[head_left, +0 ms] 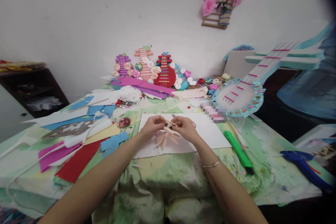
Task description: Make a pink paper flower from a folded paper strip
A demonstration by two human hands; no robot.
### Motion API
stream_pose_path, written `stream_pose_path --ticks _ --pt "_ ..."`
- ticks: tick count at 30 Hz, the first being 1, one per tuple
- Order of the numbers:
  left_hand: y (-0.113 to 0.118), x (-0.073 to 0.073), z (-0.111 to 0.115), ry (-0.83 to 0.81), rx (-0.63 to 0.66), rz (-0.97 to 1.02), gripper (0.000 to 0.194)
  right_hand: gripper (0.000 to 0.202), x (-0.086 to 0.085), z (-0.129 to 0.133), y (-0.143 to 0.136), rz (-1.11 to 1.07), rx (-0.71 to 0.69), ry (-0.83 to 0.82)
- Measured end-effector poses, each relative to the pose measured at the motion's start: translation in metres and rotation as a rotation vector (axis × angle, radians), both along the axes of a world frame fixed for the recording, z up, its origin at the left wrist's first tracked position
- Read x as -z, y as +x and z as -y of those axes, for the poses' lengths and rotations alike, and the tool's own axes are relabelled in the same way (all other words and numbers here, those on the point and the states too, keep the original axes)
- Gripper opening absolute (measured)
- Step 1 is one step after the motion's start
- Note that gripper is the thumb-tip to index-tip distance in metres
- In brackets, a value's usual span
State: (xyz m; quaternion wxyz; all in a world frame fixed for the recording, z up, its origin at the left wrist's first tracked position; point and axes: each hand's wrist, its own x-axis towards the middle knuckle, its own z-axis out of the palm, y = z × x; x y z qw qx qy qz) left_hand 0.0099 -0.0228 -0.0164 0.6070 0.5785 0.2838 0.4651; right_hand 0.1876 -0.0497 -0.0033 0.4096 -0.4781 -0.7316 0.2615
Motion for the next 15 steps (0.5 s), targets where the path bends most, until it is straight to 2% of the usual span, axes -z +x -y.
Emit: stream_pose_path --ticks 8,15 --pt "-0.0008 -0.0061 0.0035 0.045 -0.062 -0.096 0.023 0.016 -0.0023 0.0016 0.0005 0.059 0.007 0.004" --pt "-0.0024 -0.0022 -0.0003 0.078 -0.053 -0.100 0.025 0.017 -0.0062 0.0055 0.0001 0.133 0.056 0.014"
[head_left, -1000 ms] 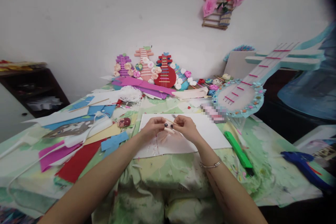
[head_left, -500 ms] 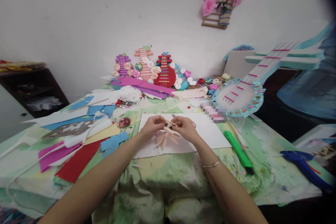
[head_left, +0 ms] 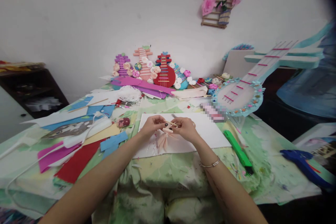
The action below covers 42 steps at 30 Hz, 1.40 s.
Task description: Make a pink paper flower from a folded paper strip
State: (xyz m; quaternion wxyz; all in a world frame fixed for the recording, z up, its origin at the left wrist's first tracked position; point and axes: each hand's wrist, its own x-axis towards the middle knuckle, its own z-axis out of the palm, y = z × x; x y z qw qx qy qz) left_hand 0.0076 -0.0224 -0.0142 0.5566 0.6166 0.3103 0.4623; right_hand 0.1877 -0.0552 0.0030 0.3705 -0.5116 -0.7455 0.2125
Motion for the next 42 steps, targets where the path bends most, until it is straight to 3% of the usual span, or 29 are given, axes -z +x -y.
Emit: stream_pose_path --ticks 6,16,26,33,42 --pt "0.001 -0.002 0.002 -0.002 0.047 -0.112 0.023 0.012 0.002 -0.002 0.000 0.107 -0.026 0.065" --pt "-0.001 0.004 -0.003 0.016 0.026 -0.136 0.024 0.029 -0.005 0.001 0.003 0.269 -0.052 0.156" --pt "0.001 0.001 0.001 0.033 0.015 -0.155 0.019 0.029 0.001 -0.001 0.002 0.221 -0.019 0.182" --pt "0.002 0.002 0.002 -0.031 0.058 -0.054 0.020 0.030 0.002 0.000 0.003 0.185 -0.031 0.199" --pt "0.004 -0.002 0.004 0.040 -0.025 -0.115 0.024 0.024 0.006 -0.003 0.001 0.133 -0.013 0.201"
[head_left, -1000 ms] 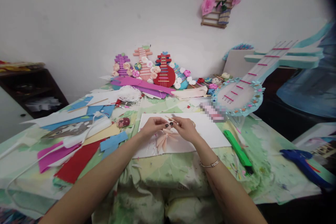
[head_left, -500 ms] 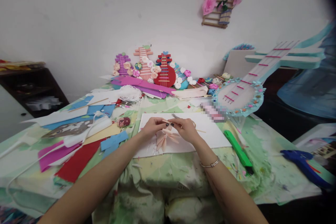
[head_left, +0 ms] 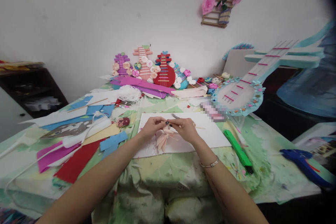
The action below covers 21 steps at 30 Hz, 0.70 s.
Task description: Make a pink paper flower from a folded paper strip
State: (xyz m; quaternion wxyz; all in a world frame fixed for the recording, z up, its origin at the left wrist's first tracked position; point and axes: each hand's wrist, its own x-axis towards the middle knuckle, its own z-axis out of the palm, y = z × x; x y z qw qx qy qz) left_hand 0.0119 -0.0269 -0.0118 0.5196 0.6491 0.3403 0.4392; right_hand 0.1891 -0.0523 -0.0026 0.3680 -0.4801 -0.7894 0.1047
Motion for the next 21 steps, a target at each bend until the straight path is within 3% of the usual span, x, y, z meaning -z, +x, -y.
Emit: stream_pose_path --ticks 5,14,21 --pt "-0.0005 -0.0040 0.0010 0.070 -0.065 -0.047 0.016 0.018 0.0013 -0.0019 0.0009 0.018 0.099 -0.005" --pt "0.0004 -0.0021 0.0023 0.072 -0.076 -0.066 0.016 0.014 -0.0058 0.0027 -0.0019 0.160 0.104 0.034" --pt "-0.0016 0.0001 0.0003 0.184 -0.075 -0.073 0.017 0.016 -0.0035 0.0032 -0.0036 0.242 0.151 0.040"
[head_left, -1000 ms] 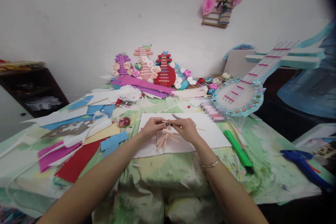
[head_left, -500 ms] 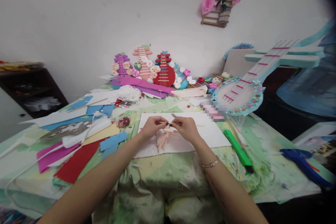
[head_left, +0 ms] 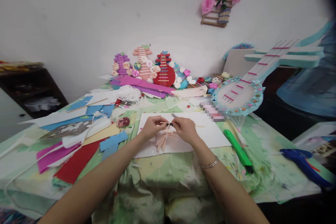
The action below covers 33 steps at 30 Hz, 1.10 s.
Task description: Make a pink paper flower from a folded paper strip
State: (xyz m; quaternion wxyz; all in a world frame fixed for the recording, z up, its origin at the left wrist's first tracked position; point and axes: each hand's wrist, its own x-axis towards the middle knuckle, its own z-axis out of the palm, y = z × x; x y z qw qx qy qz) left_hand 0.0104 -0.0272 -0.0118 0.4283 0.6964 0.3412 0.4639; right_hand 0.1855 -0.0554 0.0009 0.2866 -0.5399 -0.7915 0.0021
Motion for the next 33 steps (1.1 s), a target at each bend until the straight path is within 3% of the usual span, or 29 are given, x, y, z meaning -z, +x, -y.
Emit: stream_pose_path --ticks 13,23,33 --pt "-0.0005 -0.0017 0.0024 0.052 0.033 -0.012 0.015 0.025 0.0003 0.0013 -0.0002 -0.044 0.002 -0.002" --pt "0.0015 -0.0043 0.0065 -0.173 0.020 0.038 0.025 0.022 0.0012 -0.0012 -0.0002 -0.141 -0.022 0.007" --pt "-0.0006 -0.0015 0.0030 -0.096 0.039 0.004 0.027 0.017 0.0037 -0.0048 0.0008 -0.187 -0.088 0.059"
